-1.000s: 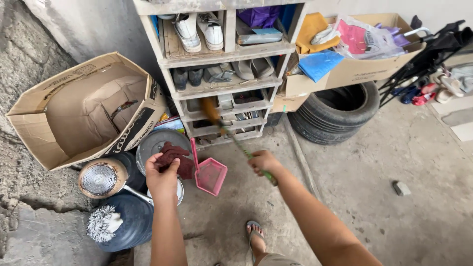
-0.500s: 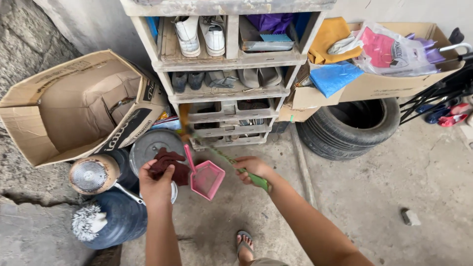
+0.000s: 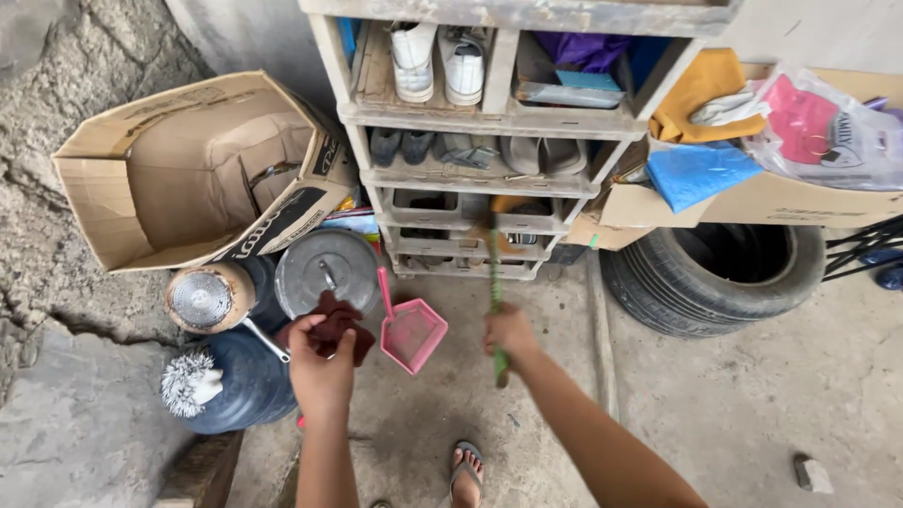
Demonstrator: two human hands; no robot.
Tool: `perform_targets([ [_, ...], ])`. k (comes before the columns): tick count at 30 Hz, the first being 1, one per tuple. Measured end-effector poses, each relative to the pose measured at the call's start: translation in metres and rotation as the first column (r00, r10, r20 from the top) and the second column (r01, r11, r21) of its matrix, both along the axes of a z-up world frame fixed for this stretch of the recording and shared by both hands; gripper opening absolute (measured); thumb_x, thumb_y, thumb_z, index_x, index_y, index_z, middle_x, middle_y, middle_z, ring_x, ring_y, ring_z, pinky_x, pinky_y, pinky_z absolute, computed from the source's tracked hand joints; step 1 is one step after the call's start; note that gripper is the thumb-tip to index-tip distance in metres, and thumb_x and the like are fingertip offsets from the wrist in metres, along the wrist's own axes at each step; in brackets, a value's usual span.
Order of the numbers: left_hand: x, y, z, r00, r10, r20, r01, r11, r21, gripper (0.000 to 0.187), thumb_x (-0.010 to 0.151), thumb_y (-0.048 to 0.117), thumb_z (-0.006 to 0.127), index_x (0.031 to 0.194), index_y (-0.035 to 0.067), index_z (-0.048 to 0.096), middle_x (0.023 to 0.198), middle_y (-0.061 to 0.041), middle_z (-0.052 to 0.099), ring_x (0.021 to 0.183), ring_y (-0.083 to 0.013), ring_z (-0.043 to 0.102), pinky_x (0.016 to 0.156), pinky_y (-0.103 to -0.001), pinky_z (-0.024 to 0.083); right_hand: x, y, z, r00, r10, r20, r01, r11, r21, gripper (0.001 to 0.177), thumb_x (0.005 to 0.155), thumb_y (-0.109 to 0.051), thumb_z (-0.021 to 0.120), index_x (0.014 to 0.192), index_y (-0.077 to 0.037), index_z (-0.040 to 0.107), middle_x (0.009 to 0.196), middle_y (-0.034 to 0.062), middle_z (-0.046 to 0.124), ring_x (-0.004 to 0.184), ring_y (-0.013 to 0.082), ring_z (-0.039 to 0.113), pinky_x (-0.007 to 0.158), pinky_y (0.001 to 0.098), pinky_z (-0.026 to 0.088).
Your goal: Cleaning a utility shoe rack and washing the cleaning cloth.
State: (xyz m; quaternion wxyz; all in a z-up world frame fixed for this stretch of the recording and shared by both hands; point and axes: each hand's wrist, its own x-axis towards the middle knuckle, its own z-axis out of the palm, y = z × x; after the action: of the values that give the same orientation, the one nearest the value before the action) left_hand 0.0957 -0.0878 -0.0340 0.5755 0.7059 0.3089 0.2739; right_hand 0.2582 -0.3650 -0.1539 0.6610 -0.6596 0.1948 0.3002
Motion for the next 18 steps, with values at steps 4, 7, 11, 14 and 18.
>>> perform_targets([
  [4,0.003,-0.012,-0.018,0.998,-0.058,0.023,0.060,0.990,-0.130,0.043,0.085,0.003,0.077,0.122,0.006,0.055,0.103,-0.006,0.071,0.093,-0.0141,0.068,0.082,-0.029,0.055,-0.036,0.026,0.017,0.979,0.180,-0.094,-0.167,0.977,0.134,0.050,0.093,-0.005,0.058,0.142,-0.010,0.052,0.069,0.0055,0.051,0.047,0.0152,0.045,0.040,0.0310,0.037],
  [7,0.006,-0.019,-0.021,0.994,-0.078,-0.077,0.067,0.988,-0.141,0.041,0.085,0.003,0.077,0.120,0.006,0.056,0.102,-0.006,0.073,0.093,-0.0138,0.069,0.083,-0.028,0.055,-0.034,0.012,0.027,0.941,0.282,-0.186,-0.240,0.946,0.219,0.056,0.092,-0.007,0.061,0.147,-0.013,0.052,0.073,0.0036,0.051,0.048,0.0113,0.042,0.040,0.0284,0.034],
  [11,0.013,-0.033,-0.057,0.988,-0.123,0.098,0.140,0.971,-0.196,0.045,0.085,0.003,0.077,0.123,0.005,0.053,0.106,-0.006,0.069,0.096,-0.0136,0.068,0.084,-0.028,0.055,-0.036,-0.023,0.041,0.946,0.267,-0.182,-0.250,0.962,0.109,0.060,0.092,-0.008,0.063,0.150,-0.016,0.050,0.074,0.0041,0.051,0.049,0.0119,0.042,0.041,0.0292,0.035],
  [14,0.017,-0.042,-0.062,0.990,-0.137,0.036,0.142,0.953,-0.268,0.045,0.085,0.003,0.077,0.123,0.006,0.054,0.102,-0.006,0.071,0.091,-0.0146,0.068,0.082,-0.029,0.055,-0.039,-0.045,0.060,0.936,0.289,-0.201,-0.292,0.956,0.016,0.061,0.093,-0.009,0.063,0.152,-0.018,0.049,0.075,0.0033,0.051,0.049,0.0113,0.043,0.041,0.0286,0.035],
  [18,0.016,-0.050,-0.064,0.982,-0.174,-0.073,0.152,0.959,-0.239,0.044,0.084,0.004,0.077,0.122,0.007,0.055,0.101,-0.006,0.071,0.089,-0.0147,0.067,0.080,-0.029,0.054,-0.044,-0.042,0.047,0.894,0.381,-0.237,-0.399,0.916,-0.036,0.058,0.094,-0.010,0.063,0.151,-0.015,0.053,0.073,0.0020,0.051,0.048,0.0105,0.044,0.040,0.0285,0.037],
])
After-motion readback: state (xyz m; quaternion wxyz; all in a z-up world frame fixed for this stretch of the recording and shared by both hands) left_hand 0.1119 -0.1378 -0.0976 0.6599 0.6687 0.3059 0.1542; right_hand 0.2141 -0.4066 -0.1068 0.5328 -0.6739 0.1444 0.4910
